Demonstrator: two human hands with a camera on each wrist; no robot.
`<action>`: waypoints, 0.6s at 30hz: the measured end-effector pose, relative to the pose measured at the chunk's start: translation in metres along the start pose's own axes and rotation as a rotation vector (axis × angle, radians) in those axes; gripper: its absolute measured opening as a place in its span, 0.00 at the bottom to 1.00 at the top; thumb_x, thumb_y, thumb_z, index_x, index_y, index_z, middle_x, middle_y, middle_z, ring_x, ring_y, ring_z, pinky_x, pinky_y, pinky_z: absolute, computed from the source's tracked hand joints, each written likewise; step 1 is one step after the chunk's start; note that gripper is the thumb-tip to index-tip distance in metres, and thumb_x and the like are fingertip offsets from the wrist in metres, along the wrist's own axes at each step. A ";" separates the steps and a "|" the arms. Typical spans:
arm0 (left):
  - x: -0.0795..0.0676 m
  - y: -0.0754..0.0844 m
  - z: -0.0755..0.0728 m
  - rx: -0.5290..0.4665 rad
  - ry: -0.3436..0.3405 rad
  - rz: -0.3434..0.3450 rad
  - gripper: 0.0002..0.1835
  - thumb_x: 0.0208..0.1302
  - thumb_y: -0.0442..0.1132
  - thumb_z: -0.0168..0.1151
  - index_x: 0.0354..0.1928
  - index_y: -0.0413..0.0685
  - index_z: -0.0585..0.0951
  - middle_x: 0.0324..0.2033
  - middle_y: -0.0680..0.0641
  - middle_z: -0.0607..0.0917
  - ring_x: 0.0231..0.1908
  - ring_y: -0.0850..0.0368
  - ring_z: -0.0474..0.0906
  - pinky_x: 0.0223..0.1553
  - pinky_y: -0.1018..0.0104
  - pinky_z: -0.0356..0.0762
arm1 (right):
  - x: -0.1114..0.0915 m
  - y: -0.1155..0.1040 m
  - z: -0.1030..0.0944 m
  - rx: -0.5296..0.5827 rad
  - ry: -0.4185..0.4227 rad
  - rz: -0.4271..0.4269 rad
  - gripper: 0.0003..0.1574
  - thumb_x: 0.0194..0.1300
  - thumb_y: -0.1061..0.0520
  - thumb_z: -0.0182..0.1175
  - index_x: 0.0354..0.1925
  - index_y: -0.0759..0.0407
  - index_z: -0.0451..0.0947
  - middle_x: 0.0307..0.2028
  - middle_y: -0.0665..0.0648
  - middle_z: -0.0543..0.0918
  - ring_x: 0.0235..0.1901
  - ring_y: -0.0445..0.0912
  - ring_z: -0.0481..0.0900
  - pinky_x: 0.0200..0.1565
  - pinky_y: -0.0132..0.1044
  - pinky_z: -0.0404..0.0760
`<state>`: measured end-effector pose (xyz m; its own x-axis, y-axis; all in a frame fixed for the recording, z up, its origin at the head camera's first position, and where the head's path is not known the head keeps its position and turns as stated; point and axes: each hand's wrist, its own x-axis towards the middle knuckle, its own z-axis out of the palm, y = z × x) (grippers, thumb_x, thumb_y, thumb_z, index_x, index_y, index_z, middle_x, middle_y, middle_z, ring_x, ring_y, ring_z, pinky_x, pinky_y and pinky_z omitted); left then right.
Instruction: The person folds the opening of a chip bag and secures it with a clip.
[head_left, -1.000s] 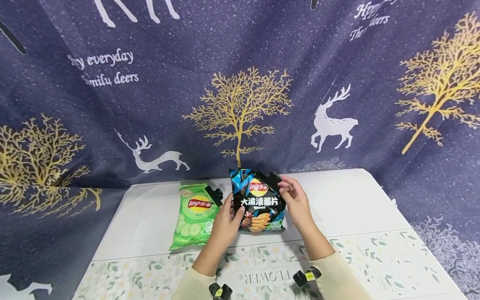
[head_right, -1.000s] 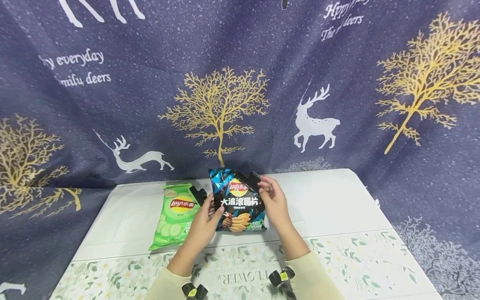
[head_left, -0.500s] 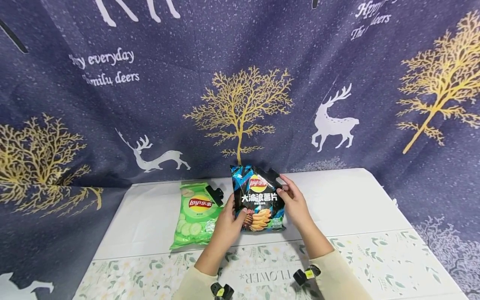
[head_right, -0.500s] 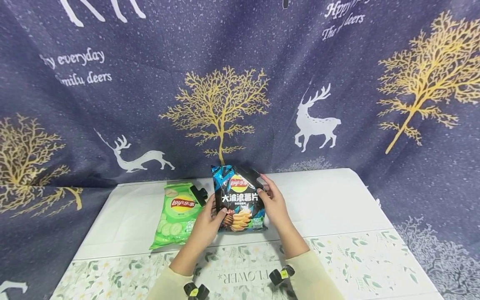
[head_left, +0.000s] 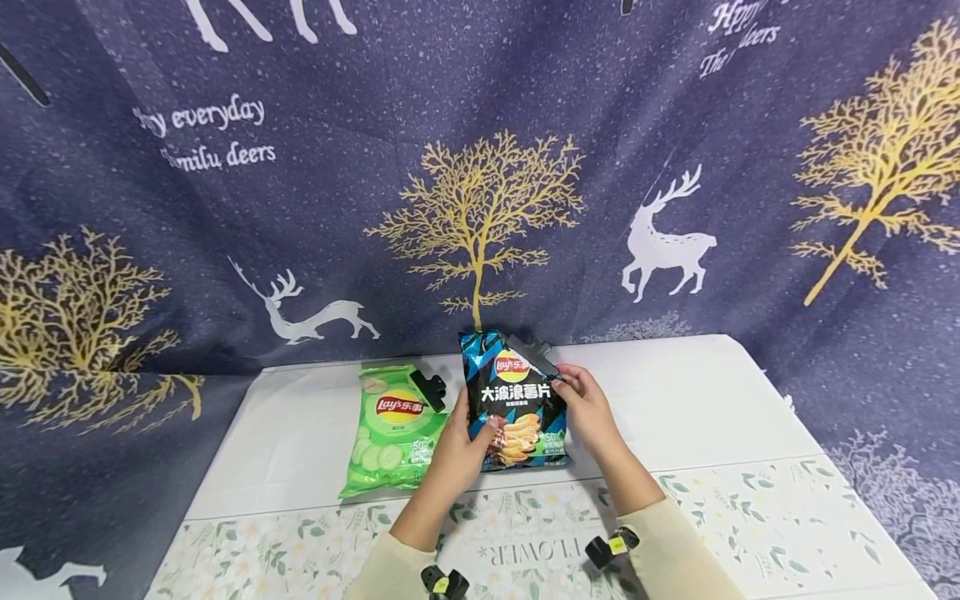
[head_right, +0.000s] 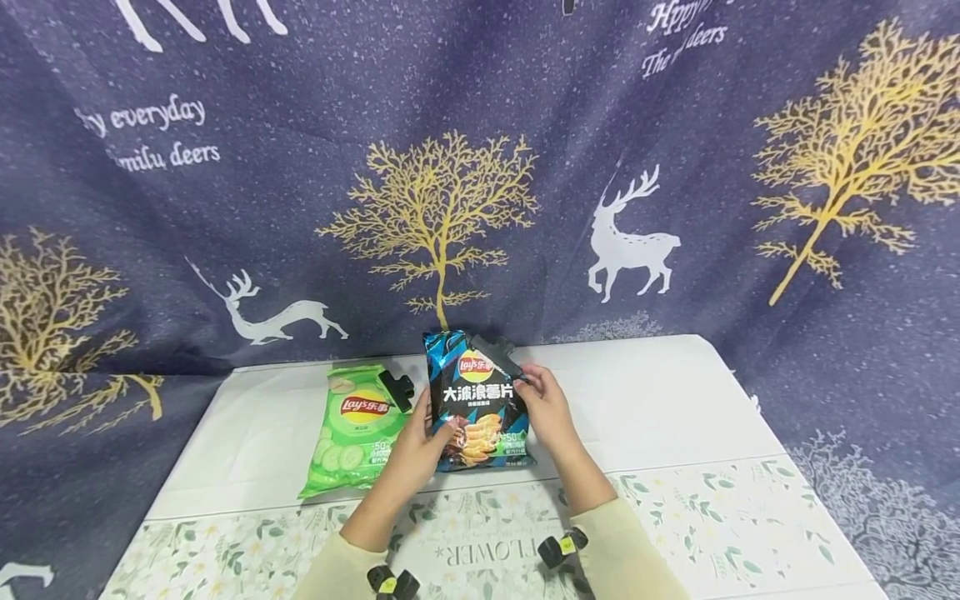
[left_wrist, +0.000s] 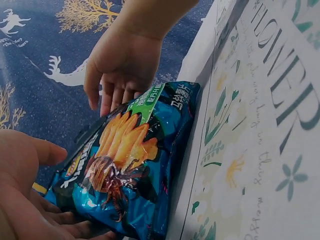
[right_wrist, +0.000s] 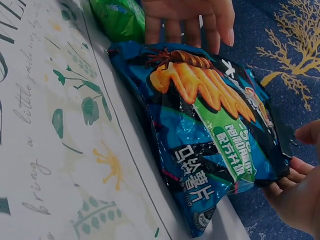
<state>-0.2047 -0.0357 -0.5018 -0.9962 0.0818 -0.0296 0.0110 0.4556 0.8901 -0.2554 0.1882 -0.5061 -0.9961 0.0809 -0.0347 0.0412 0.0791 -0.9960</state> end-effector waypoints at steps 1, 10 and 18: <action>0.000 0.000 0.000 0.005 -0.004 -0.009 0.44 0.75 0.51 0.55 0.82 0.51 0.44 0.79 0.37 0.54 0.75 0.36 0.59 0.73 0.39 0.61 | 0.000 0.000 0.000 -0.012 -0.003 0.006 0.26 0.75 0.57 0.54 0.68 0.61 0.69 0.62 0.66 0.77 0.58 0.47 0.76 0.65 0.38 0.71; -0.001 -0.003 0.001 0.047 -0.041 -0.046 0.44 0.75 0.56 0.53 0.82 0.49 0.44 0.79 0.35 0.53 0.77 0.34 0.53 0.72 0.33 0.57 | 0.001 0.005 0.000 -0.104 -0.034 0.027 0.30 0.75 0.55 0.54 0.71 0.60 0.67 0.69 0.65 0.72 0.65 0.58 0.73 0.66 0.52 0.72; -0.002 -0.004 0.001 0.056 -0.086 -0.060 0.44 0.76 0.54 0.52 0.82 0.49 0.43 0.79 0.35 0.53 0.76 0.32 0.56 0.71 0.33 0.59 | 0.002 0.009 -0.001 -0.143 -0.052 0.043 0.31 0.75 0.54 0.55 0.72 0.60 0.66 0.72 0.64 0.68 0.70 0.59 0.69 0.71 0.56 0.68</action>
<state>-0.2024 -0.0366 -0.5057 -0.9842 0.1275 -0.1229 -0.0411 0.5106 0.8588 -0.2570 0.1901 -0.5150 -0.9957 0.0359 -0.0854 0.0912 0.2172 -0.9719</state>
